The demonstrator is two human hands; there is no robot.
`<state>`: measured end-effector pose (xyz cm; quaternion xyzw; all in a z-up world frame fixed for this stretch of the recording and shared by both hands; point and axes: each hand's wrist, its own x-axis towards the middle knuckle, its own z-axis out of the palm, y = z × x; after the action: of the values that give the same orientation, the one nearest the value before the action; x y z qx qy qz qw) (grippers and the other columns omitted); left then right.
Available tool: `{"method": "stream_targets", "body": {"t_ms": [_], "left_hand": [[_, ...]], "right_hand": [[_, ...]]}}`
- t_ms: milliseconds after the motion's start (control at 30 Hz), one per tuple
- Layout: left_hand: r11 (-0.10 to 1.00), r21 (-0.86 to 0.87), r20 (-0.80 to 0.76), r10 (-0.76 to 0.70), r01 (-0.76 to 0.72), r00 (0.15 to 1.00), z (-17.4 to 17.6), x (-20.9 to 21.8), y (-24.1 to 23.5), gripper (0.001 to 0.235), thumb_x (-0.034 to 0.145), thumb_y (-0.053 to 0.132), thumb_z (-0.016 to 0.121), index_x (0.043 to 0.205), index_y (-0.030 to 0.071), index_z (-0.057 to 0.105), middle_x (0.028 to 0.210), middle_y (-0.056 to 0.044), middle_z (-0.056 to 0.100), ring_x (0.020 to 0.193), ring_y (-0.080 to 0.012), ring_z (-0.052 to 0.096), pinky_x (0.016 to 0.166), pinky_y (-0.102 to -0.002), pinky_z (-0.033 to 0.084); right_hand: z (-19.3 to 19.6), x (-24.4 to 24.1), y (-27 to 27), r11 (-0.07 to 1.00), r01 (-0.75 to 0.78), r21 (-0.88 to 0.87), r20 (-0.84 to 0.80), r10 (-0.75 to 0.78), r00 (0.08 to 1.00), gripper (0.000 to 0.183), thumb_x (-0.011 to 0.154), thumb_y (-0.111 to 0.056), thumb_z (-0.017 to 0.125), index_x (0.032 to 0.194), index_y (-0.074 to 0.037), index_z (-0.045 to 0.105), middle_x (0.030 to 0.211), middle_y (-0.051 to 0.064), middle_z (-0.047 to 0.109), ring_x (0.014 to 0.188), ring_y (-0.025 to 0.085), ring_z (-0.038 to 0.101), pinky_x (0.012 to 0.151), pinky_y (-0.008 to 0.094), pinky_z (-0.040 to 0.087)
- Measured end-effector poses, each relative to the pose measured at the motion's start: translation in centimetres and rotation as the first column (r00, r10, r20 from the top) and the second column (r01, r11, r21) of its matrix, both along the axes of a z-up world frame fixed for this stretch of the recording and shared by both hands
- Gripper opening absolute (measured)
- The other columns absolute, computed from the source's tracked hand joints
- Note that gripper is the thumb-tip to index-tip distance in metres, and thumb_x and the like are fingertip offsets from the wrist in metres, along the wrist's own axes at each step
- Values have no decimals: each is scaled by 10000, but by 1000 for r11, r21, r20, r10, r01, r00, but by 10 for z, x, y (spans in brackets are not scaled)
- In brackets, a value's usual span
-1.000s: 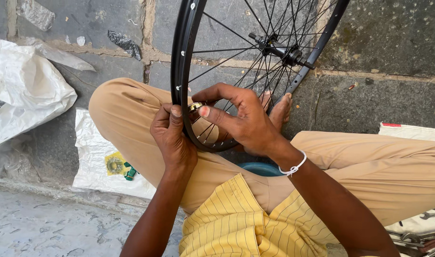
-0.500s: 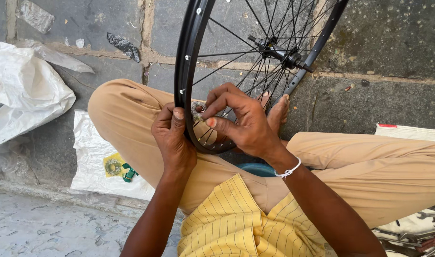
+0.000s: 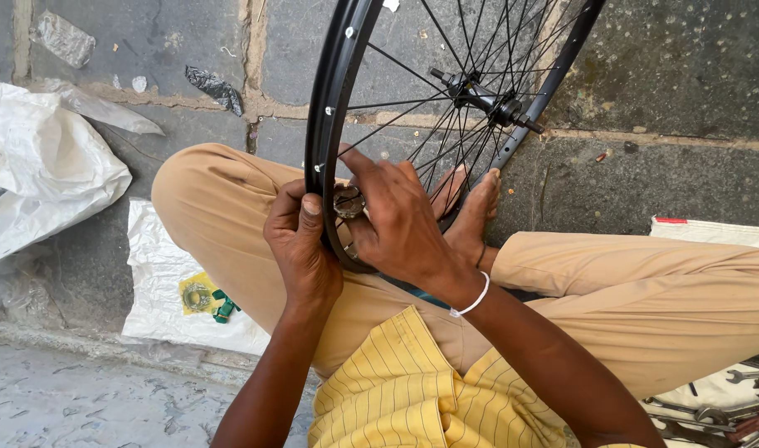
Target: The person sits on the ground and uses a spoke wrench to tighten the nipples on a bicycle wheel. They rotate the wheel to access different spokes and continue adjusting the tension.
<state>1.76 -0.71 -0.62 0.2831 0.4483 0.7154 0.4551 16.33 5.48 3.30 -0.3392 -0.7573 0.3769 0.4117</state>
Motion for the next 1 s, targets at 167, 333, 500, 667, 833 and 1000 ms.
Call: {"method": "stream_targets", "body": {"t_ms": [167, 333, 500, 667, 833, 1000], "left_hand": [[1000, 25, 13, 14, -15, 1000, -7, -4, -6, 305, 1040, 260, 777, 1097, -11, 650, 1005, -41, 667, 889, -97, 597, 822, -250, 492], [1000, -8, 10, -14, 14, 1000, 3, 2, -1, 320, 974, 294, 760, 1057, 13, 630, 995, -63, 705, 898, -125, 654, 858, -264, 534], [1000, -8, -7, 21, -21, 1000, 3, -2, -3, 296, 1039, 248, 747, 1096, -22, 638, 951, -57, 666, 898, -121, 617, 836, -266, 507], [996, 17, -237, 86, -85, 968, 35, 9, 0, 257, 1009, 197, 735, 1155, 18, 622, 1034, -41, 662, 953, -128, 642, 871, -258, 536], [973, 200, -980, 200, 117, 12, 97, -22, 10, 220, 934, -27, 794, 1131, 36, 719, 1047, -90, 631, 1014, -240, 605, 820, -329, 482], [950, 119, -953, 190, 288, -234, 126, -42, 31, 237, 888, -29, 830, 1082, 8, 697, 1035, -111, 613, 1008, -306, 614, 859, -419, 501]], "right_hand": [[-9, 1, -1, 969, -95, -228, -100, 73, 992, 405, 815, -26, 738, 1189, 18, 587, 977, 73, 608, 813, 191, 582, 836, 339, 456], [-13, -3, -4, 994, 10, -106, 5, -9, 1000, 463, 796, 20, 683, 1245, 52, 577, 1006, 91, 621, 905, 208, 610, 857, 369, 450], [-11, 14, 4, 928, -306, -212, -367, 215, 905, 357, 820, -4, 740, 1159, -1, 626, 1076, 146, 647, 1000, 280, 620, 935, 393, 495], [-4, 2, 4, 988, -2, 154, 53, -6, 999, 564, 763, 31, 647, 1318, 113, 588, 1153, 215, 627, 1079, 349, 609, 977, 441, 464], [12, 12, 9, 979, -166, -119, -99, 155, 983, 307, 800, -30, 680, 1101, 11, 642, 1046, 141, 676, 983, 296, 666, 893, 431, 496], [27, 14, 13, 988, -95, 120, 47, 90, 995, 216, 816, -81, 720, 1015, -13, 670, 947, 162, 686, 900, 345, 676, 905, 467, 507]]}}
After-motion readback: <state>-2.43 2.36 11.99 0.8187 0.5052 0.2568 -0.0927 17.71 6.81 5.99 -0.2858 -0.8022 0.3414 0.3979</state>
